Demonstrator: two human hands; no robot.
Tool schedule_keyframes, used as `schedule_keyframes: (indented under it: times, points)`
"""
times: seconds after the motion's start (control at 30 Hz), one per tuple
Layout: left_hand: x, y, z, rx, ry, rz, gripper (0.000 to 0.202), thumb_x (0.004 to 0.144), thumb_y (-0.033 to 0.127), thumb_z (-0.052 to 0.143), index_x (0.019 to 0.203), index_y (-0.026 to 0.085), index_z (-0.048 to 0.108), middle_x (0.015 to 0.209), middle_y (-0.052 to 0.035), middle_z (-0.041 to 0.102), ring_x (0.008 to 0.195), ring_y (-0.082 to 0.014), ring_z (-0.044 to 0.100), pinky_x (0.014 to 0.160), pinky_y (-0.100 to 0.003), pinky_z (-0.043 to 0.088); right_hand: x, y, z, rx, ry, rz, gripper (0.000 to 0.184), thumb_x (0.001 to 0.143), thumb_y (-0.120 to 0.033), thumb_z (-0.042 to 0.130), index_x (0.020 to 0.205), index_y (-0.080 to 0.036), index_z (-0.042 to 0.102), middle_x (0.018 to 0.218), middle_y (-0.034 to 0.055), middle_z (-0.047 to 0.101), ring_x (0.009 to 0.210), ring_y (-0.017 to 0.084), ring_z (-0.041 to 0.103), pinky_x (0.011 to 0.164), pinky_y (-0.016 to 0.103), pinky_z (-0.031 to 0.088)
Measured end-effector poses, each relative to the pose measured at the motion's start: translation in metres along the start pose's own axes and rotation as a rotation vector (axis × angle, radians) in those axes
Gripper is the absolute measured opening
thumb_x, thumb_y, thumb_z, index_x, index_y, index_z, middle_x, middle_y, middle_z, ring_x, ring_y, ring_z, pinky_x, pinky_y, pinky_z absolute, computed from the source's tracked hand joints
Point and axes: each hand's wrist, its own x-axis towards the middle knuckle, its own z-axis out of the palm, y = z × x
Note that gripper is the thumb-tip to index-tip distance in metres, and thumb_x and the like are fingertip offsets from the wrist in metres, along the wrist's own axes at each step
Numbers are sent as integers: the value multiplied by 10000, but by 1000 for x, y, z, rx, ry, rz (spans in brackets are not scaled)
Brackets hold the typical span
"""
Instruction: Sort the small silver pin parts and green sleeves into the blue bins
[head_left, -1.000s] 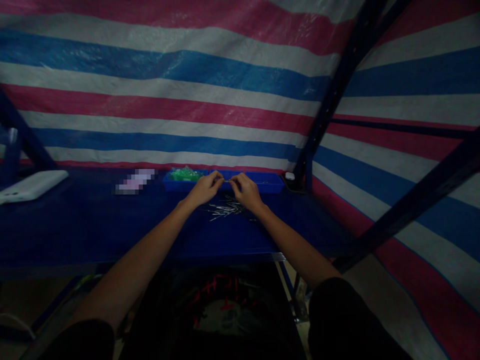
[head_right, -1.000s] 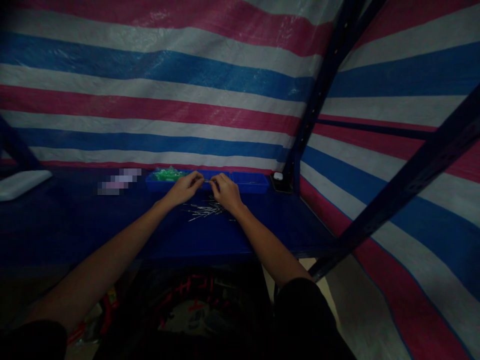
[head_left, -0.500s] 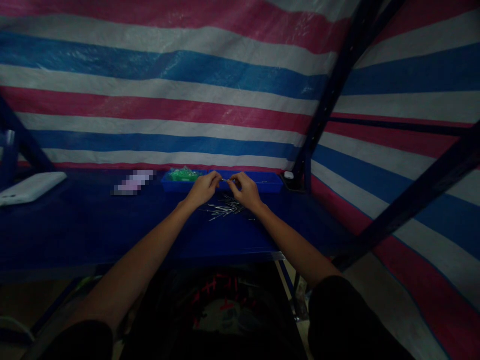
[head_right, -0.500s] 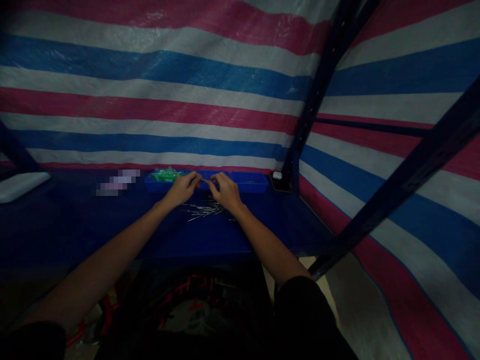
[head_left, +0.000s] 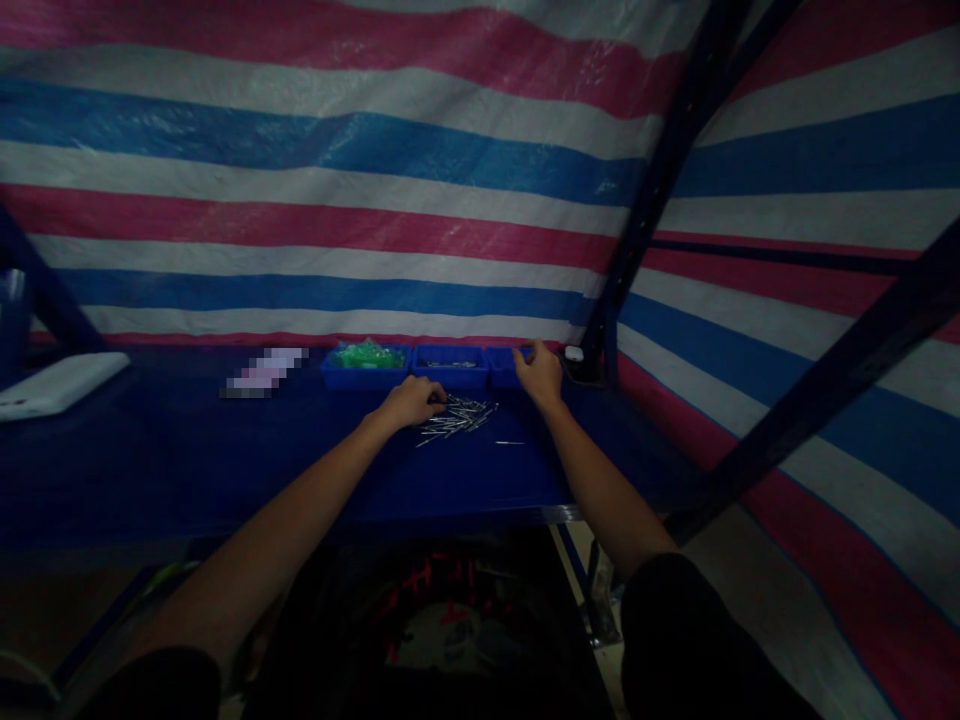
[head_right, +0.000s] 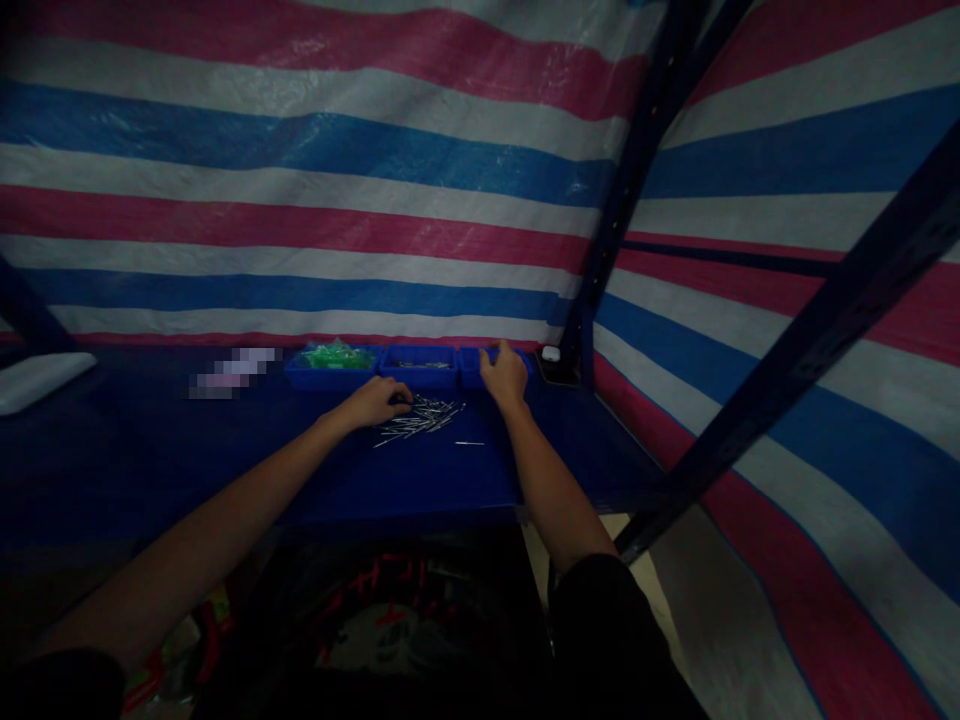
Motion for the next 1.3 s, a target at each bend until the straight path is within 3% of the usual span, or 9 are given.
schedule_keyframes:
  times: [0.1, 0.2, 0.33, 0.4, 0.6, 0.9, 1.07, 1.3]
  points:
    - [-3, 7, 2, 81, -24, -112, 109, 695, 262, 552, 740, 239, 648, 852, -48, 642, 854, -239, 540, 698, -313, 404, -2, -3, 4, 26, -65, -57, 207, 799, -336, 494, 849, -170, 606, 565, -3, 540, 553, 158, 500, 562, 246, 341]
    - [-4, 10, -2, 72, 8, -150, 115, 706, 211, 512, 726, 235, 622, 814, -41, 639, 859, -248, 531, 692, -322, 396, -12, -22, 14, 102, -175, -214, 192, 807, -326, 496, 842, -176, 610, 559, -19, 535, 525, 131, 486, 538, 227, 323]
    - [0, 4, -9, -15, 103, -76, 130, 740, 156, 454, 749, 201, 575, 732, -34, 617, 734, -196, 541, 670, -289, 387, -27, -42, 24, 140, -454, -403, 161, 798, -313, 539, 867, -185, 608, 568, -35, 529, 513, 105, 474, 512, 207, 296]
    - [2, 2, -12, -35, 143, -17, 147, 771, 150, 416, 768, 181, 559, 731, -42, 611, 703, -185, 540, 669, -286, 381, -32, -45, 26, 139, -519, -444, 162, 795, -295, 553, 908, -187, 599, 581, -34, 533, 521, 102, 473, 515, 204, 291]
    - [2, 9, -14, -122, 203, 35, 154, 821, 153, 360, 823, 168, 514, 694, -37, 582, 669, -177, 535, 632, -277, 370, -35, -47, 24, 185, -497, -474, 137, 815, -289, 532, 896, -192, 585, 606, -26, 527, 547, 105, 461, 534, 208, 297]
    - [-2, 17, -22, -214, 266, -26, 143, 809, 248, 459, 912, 167, 516, 668, -8, 581, 622, -155, 547, 597, -264, 375, -34, -47, 29, 245, -375, -492, 129, 843, -239, 470, 798, -171, 570, 726, 15, 557, 642, 123, 483, 611, 231, 333]
    - [-2, 15, -22, -179, 284, 15, 106, 792, 239, 476, 844, 175, 544, 717, -23, 616, 659, -156, 562, 610, -263, 377, -33, -46, 28, 275, -341, -472, 186, 859, -256, 443, 753, -170, 569, 714, 17, 559, 640, 123, 492, 611, 235, 338]
    - [-4, 21, -26, -153, 303, -31, 149, 815, 243, 422, 794, 161, 545, 726, -49, 623, 659, -170, 564, 599, -273, 370, -35, -50, 25, 348, -323, -444, 218, 823, -294, 502, 1004, -185, 554, 652, -13, 535, 598, 128, 497, 594, 231, 369]
